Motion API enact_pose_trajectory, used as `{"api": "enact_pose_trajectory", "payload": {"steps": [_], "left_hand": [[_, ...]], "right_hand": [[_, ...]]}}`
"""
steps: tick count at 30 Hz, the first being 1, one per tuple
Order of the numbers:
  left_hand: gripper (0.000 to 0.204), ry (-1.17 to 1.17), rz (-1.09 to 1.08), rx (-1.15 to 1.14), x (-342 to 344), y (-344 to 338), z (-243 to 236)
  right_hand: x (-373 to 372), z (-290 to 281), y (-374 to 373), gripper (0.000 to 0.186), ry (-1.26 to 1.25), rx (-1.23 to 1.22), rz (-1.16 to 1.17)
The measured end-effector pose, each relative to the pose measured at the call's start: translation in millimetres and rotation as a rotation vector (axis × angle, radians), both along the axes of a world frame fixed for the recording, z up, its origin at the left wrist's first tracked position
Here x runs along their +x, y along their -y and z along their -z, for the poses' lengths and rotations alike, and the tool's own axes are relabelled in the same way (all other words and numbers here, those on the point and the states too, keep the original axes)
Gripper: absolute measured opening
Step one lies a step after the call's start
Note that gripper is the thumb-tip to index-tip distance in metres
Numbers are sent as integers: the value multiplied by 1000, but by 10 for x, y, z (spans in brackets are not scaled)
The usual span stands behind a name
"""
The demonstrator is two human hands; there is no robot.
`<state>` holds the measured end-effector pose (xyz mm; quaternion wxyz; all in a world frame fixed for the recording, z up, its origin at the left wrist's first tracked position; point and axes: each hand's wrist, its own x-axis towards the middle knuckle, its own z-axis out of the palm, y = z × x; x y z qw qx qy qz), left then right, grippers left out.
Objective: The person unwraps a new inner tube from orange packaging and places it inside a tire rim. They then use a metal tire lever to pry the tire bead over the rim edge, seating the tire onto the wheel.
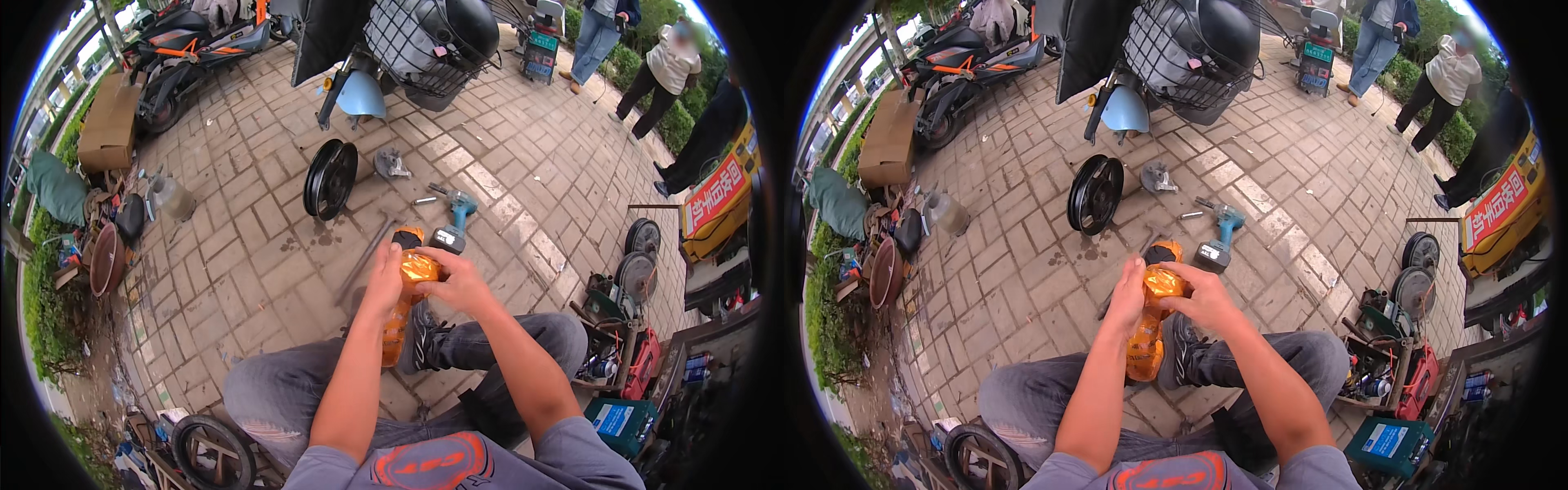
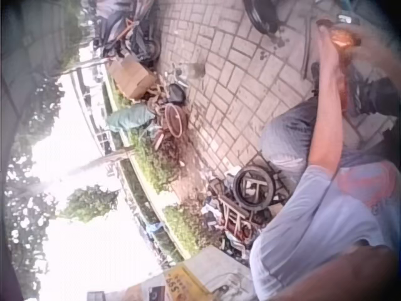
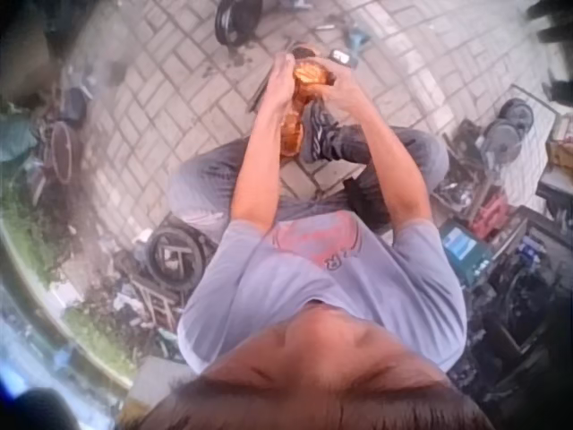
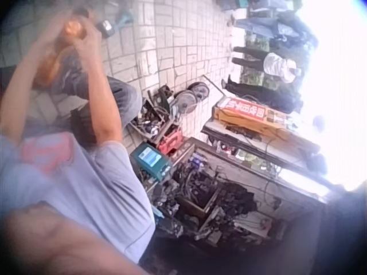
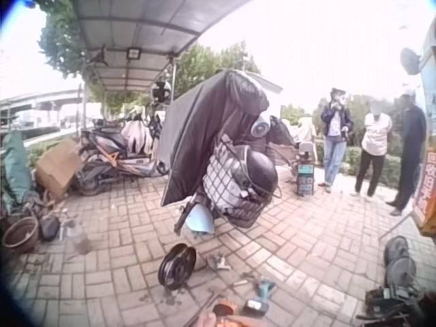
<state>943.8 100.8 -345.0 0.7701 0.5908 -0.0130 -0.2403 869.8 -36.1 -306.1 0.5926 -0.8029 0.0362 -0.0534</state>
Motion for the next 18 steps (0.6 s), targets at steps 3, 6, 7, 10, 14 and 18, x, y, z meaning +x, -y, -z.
{"api": "enact_pose_trajectory", "payload": {"steps": [3,6,7,10,14,18], "left_hand": [[59,-56,85,197,165,-233,146],[65,-233,103,384,268,-350,367],[64,-370,113,425,131,-332,536],[54,-492,124,27,-130,-209,1023],[40,98,-238,589,39,-414,761],[41,56,-117,123,55,-297,-203]], "right_hand": [[-267,339,494,48,-164,-74,25],[-301,734,437,40,-295,-257,9],[-259,885,312,39,-317,-317,0],[-185,1228,-187,34,-187,-305,50],[-197,1325,-259,47,-8,-604,-32],[-203,201,-25,69,-169,-69,121]]}}
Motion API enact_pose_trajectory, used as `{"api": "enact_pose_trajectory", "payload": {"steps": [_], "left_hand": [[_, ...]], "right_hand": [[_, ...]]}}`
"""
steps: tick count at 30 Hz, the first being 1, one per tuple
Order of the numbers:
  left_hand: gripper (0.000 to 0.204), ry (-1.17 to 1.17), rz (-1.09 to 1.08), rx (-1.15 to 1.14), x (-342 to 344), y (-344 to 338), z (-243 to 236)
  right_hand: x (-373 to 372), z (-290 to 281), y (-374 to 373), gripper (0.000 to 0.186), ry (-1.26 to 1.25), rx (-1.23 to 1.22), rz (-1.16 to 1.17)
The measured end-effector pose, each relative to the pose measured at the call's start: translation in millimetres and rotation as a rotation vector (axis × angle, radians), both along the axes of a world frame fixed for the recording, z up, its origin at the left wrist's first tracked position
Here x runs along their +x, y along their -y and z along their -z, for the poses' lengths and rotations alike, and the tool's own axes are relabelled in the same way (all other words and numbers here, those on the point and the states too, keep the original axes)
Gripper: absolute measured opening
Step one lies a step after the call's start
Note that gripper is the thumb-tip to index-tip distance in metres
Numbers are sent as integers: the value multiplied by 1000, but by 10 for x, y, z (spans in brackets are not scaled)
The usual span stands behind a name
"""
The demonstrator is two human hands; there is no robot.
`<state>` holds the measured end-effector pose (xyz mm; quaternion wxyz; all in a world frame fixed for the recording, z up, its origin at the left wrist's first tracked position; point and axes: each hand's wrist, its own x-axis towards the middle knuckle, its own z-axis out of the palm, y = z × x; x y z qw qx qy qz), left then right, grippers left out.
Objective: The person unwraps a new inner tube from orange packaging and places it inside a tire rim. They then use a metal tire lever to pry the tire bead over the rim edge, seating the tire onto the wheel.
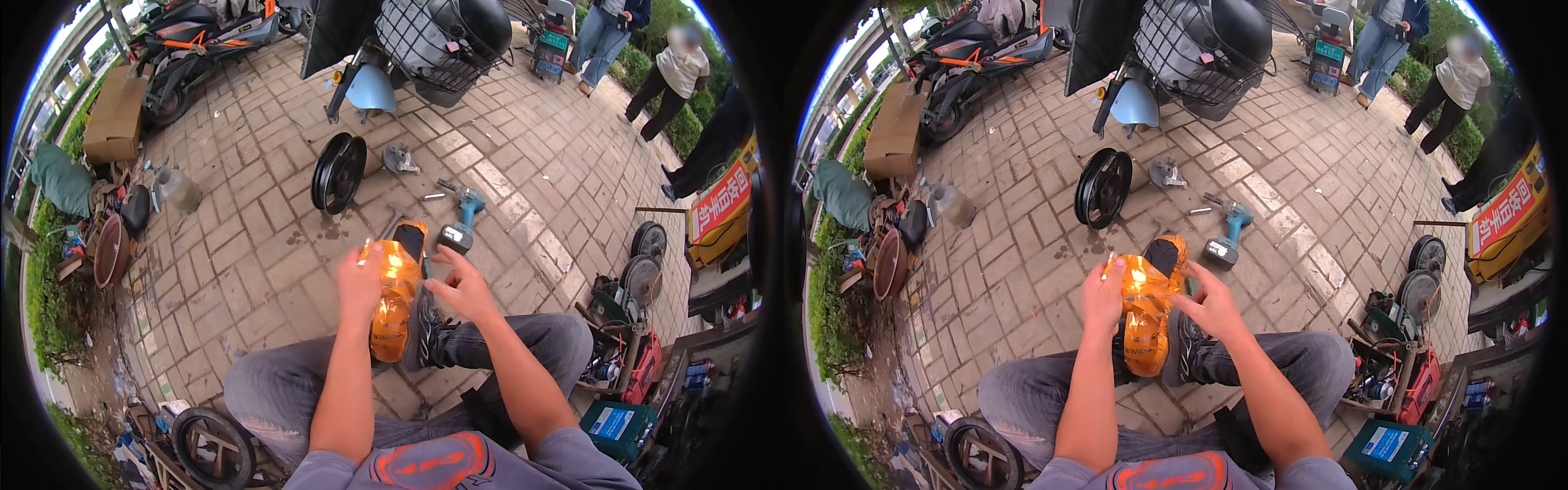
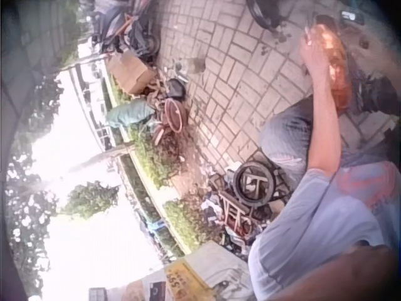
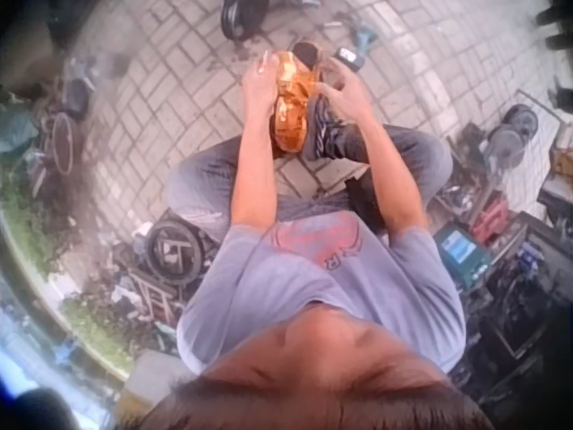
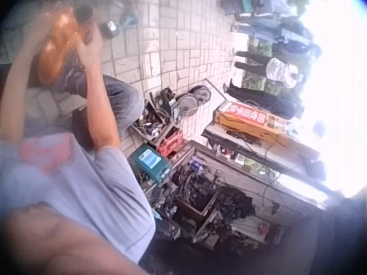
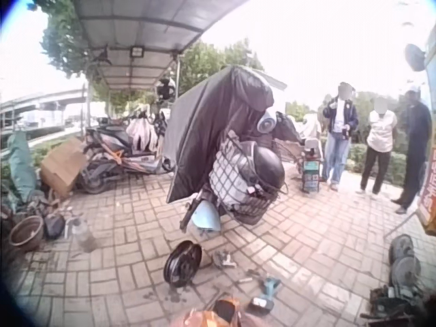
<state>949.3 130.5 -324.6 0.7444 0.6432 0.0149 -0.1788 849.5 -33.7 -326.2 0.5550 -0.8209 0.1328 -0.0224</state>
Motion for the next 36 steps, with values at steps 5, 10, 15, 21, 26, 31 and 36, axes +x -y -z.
{"api": "enact_pose_trajectory", "payload": {"steps": [5,10,15,21,26,31,36], "left_hand": [[58,-154,119,-68,-114,126,80],[71,125,62,607,34,-164,251],[59,-527,272,-136,-225,-62,827],[66,-322,161,406,-260,57,1124],[49,-206,21,211,-194,-80,1326],[29,-134,-89,-234,-1,-87,-29],[49,-193,309,31,-189,94,-71]], "right_hand": [[187,-216,-190,66,187,182,-249],[-34,-124,344,47,-84,26,-281],[-2,71,515,42,-235,-436,-416],[80,1213,51,43,7,-100,-265],[30,1343,-352,56,-145,-872,-188],[44,-42,267,84,-137,-78,-115],[161,-388,-68,72,291,-172,-336]]}}
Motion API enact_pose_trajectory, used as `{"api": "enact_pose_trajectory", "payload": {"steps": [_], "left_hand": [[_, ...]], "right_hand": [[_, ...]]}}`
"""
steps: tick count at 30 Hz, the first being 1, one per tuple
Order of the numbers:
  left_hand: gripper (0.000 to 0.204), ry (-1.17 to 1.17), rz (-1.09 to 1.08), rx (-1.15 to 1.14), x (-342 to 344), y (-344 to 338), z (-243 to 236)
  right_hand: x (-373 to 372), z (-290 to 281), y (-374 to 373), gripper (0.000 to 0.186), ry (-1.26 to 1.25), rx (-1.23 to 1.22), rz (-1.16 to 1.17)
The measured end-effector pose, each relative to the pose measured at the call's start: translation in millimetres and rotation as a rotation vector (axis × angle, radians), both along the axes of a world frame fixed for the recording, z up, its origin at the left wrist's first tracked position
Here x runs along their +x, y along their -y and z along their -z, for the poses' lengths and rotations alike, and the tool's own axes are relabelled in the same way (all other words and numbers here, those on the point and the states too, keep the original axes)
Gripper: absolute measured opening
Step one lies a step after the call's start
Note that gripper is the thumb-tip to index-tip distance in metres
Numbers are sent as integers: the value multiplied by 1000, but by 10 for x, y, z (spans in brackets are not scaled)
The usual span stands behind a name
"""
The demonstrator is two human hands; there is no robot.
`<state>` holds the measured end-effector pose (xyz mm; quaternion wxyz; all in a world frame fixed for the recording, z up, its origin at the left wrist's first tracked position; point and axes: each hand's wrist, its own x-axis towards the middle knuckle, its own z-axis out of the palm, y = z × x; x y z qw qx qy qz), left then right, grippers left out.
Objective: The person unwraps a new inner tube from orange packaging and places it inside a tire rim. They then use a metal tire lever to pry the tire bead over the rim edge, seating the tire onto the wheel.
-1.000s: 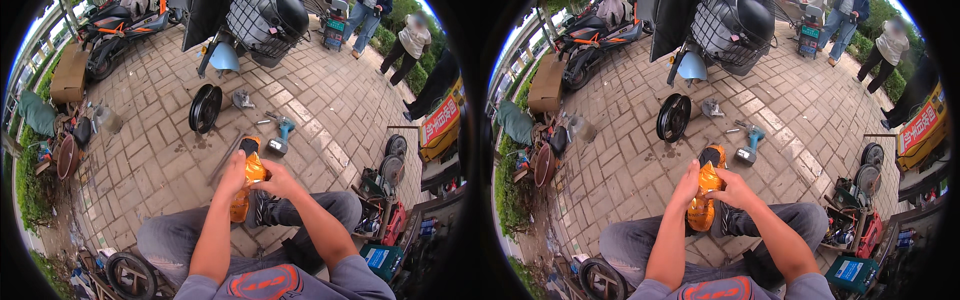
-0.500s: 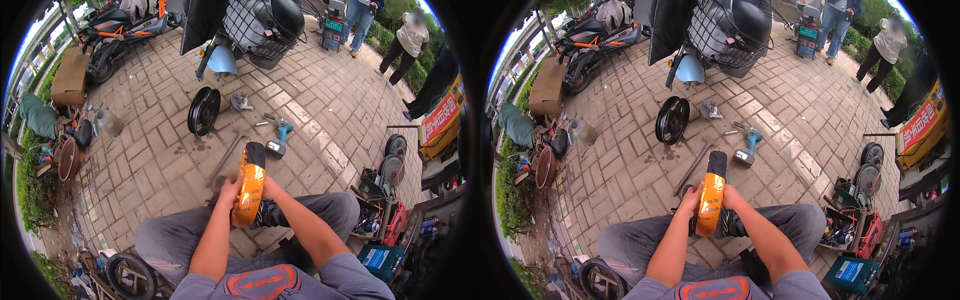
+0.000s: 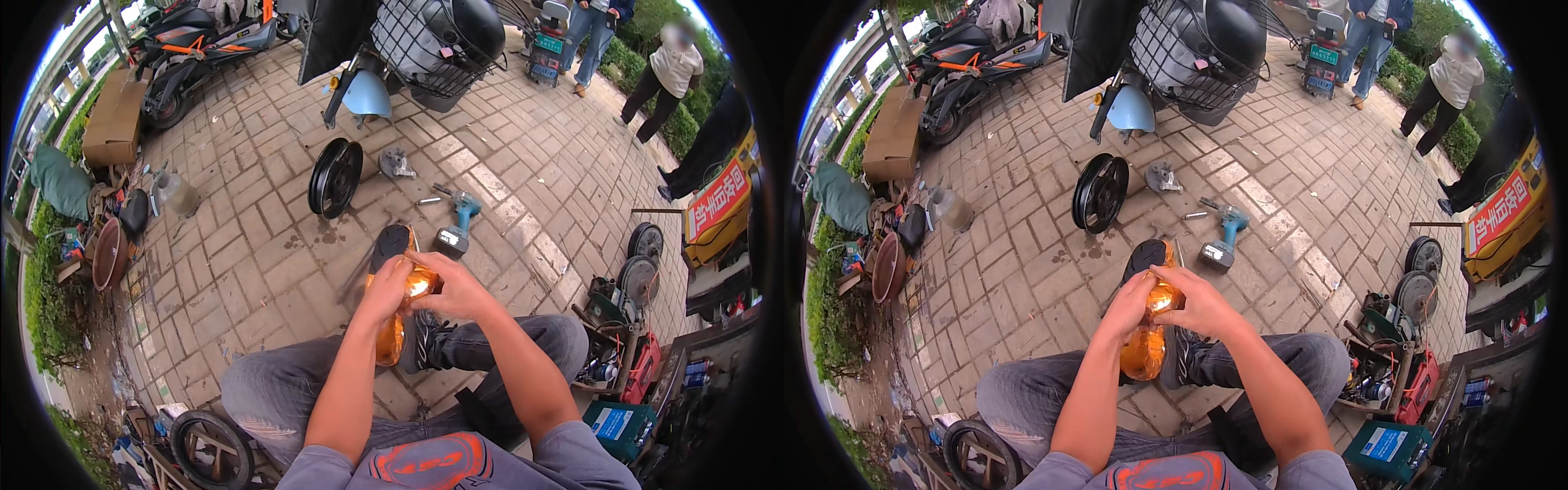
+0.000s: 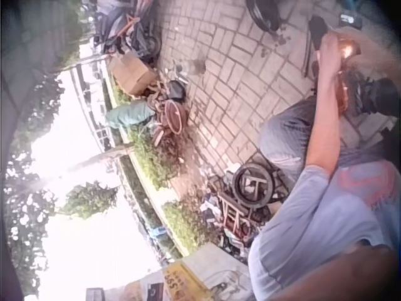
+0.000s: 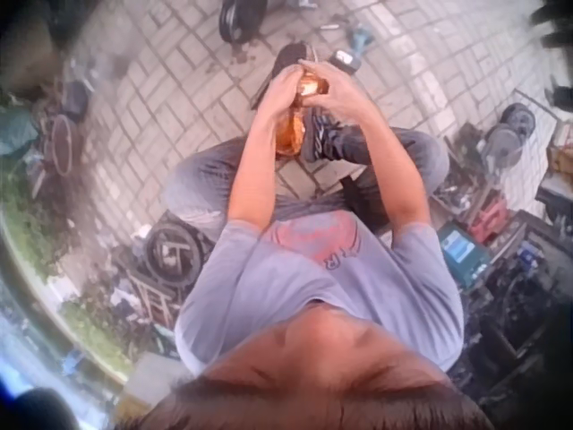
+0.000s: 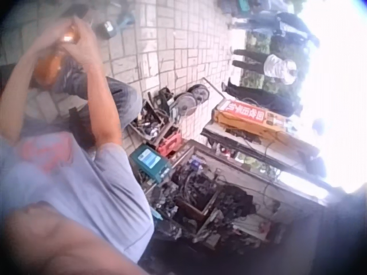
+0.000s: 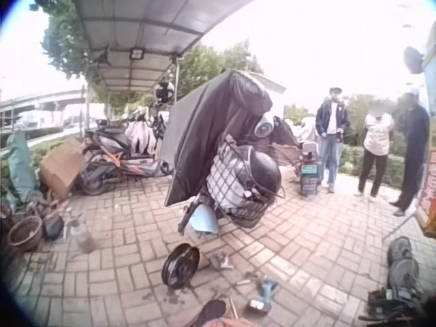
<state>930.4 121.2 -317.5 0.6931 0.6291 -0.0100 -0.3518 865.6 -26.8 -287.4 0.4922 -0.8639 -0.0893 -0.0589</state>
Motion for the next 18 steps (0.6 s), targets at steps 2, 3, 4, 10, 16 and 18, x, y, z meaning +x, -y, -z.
{"api": "enact_pose_trajectory", "payload": {"steps": [2,3,4,10,16,18], "left_hand": [[59,-7,87,153,26,-102,-100],[64,2,61,150,78,-179,-99],[69,150,-93,217,212,-316,151],[56,-356,-102,-146,-71,-246,1479],[37,369,-385,289,265,-355,391],[37,320,-246,100,173,-240,206]], "right_hand": [[-61,118,243,67,-134,-83,30],[-127,205,382,64,-206,-122,38],[-159,326,491,58,-281,-261,20],[-87,1609,-179,42,-201,-407,102],[-40,721,290,80,-569,-337,139],[-158,55,80,83,-497,90,125]]}}
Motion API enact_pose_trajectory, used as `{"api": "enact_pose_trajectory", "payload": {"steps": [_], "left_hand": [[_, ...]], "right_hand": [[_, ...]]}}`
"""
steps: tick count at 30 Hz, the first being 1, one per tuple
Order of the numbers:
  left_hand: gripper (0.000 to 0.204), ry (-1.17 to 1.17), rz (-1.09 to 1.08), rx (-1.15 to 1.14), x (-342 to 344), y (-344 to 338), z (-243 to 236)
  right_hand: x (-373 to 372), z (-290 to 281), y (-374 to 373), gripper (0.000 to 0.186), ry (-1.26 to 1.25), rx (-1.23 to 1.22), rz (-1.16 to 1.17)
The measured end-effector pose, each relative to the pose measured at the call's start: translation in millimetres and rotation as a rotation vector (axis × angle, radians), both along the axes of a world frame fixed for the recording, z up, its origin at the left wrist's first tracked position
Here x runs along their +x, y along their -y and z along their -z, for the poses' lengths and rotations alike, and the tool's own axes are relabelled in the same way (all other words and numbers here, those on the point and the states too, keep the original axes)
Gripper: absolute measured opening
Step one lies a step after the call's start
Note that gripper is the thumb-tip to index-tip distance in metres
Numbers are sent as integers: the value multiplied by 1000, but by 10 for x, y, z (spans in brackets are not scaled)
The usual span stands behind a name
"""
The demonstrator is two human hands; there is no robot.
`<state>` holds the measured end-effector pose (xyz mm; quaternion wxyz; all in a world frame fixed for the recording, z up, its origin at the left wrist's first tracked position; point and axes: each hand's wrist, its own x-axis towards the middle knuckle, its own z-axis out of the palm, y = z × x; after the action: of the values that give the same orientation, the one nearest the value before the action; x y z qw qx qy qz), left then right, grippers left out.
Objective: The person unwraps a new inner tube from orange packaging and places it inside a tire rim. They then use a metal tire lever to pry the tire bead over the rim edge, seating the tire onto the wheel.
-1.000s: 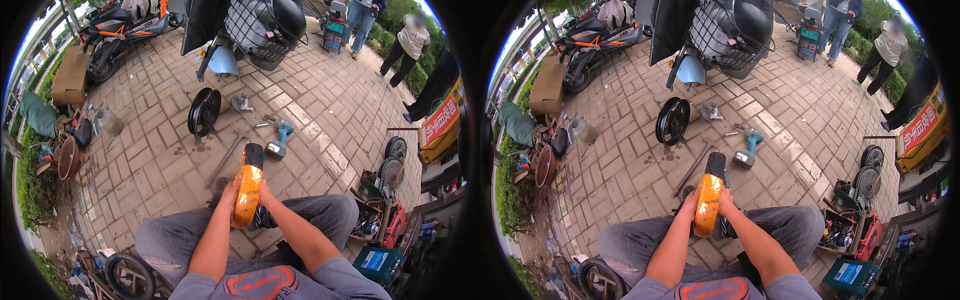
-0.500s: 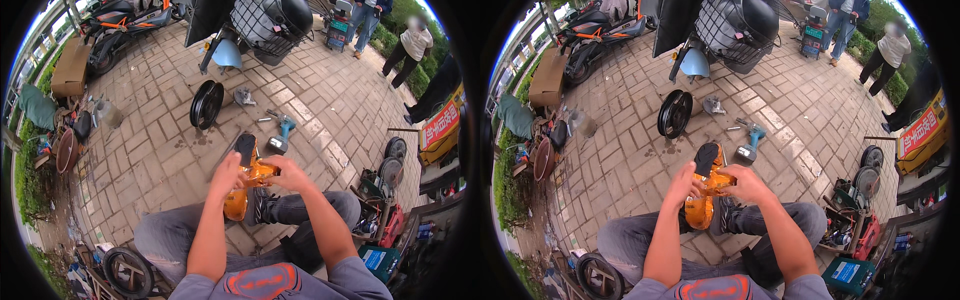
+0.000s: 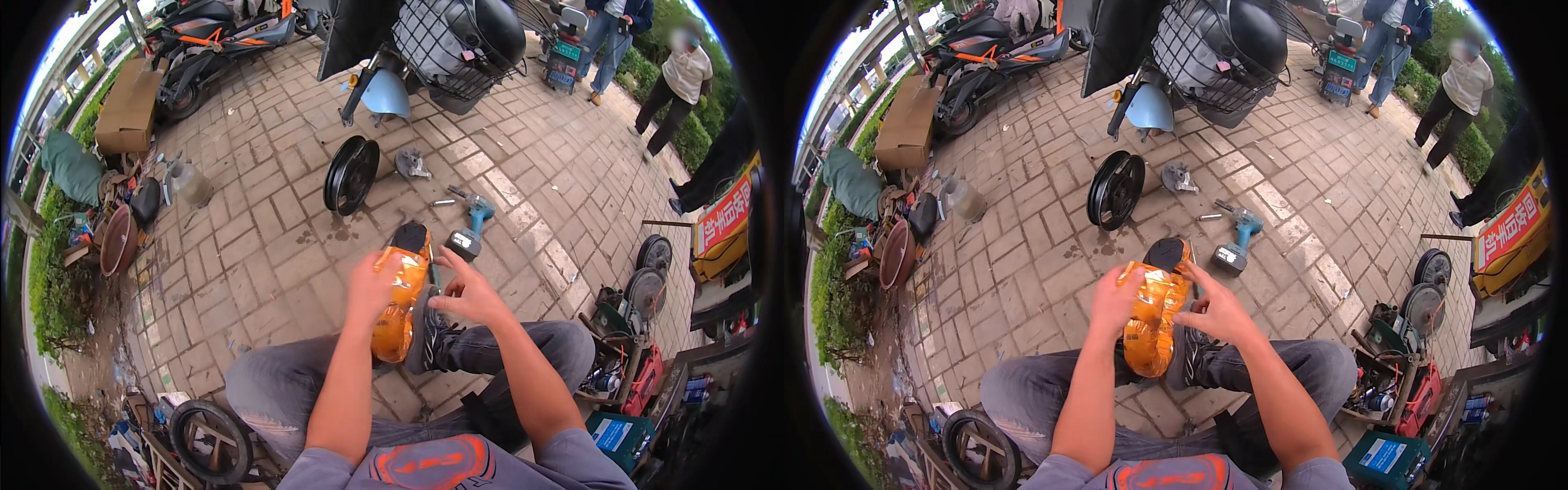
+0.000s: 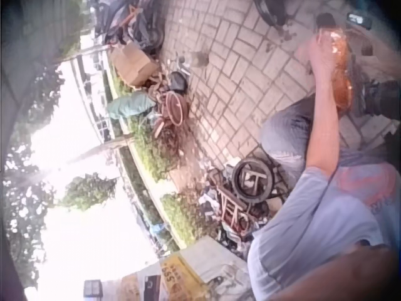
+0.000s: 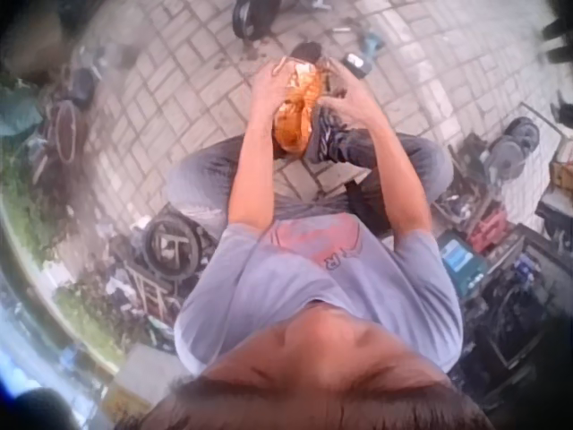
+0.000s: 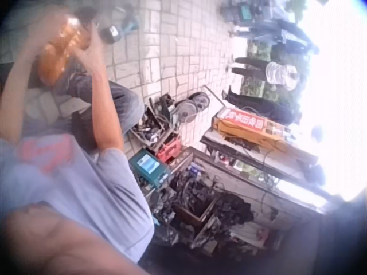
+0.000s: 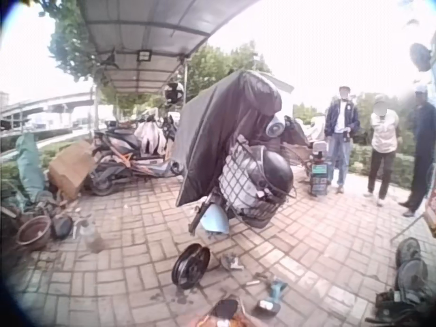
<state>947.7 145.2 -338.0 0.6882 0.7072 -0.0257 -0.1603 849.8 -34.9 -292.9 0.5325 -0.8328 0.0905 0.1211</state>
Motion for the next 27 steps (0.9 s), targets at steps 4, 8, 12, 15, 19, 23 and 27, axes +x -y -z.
{"api": "enact_pose_trajectory", "payload": {"steps": [4,8,12,15,19,23,27], "left_hand": [[41,-504,72,-437,-130,173,145],[84,-214,167,131,-66,-39,-409],[104,-244,244,196,-131,-67,879],[90,-340,347,-47,-217,33,651],[84,-501,158,-67,-51,-50,614],[85,-733,199,-26,-38,88,1020],[80,-836,240,-504,-295,275,1244]], "right_hand": [[170,55,-263,79,441,-106,-145],[69,219,-132,39,251,27,214],[126,360,-46,27,139,419,253],[159,344,77,24,162,469,220],[60,791,437,24,131,13,15],[66,1612,324,37,165,-136,-94],[139,2346,73,55,172,91,77]]}}
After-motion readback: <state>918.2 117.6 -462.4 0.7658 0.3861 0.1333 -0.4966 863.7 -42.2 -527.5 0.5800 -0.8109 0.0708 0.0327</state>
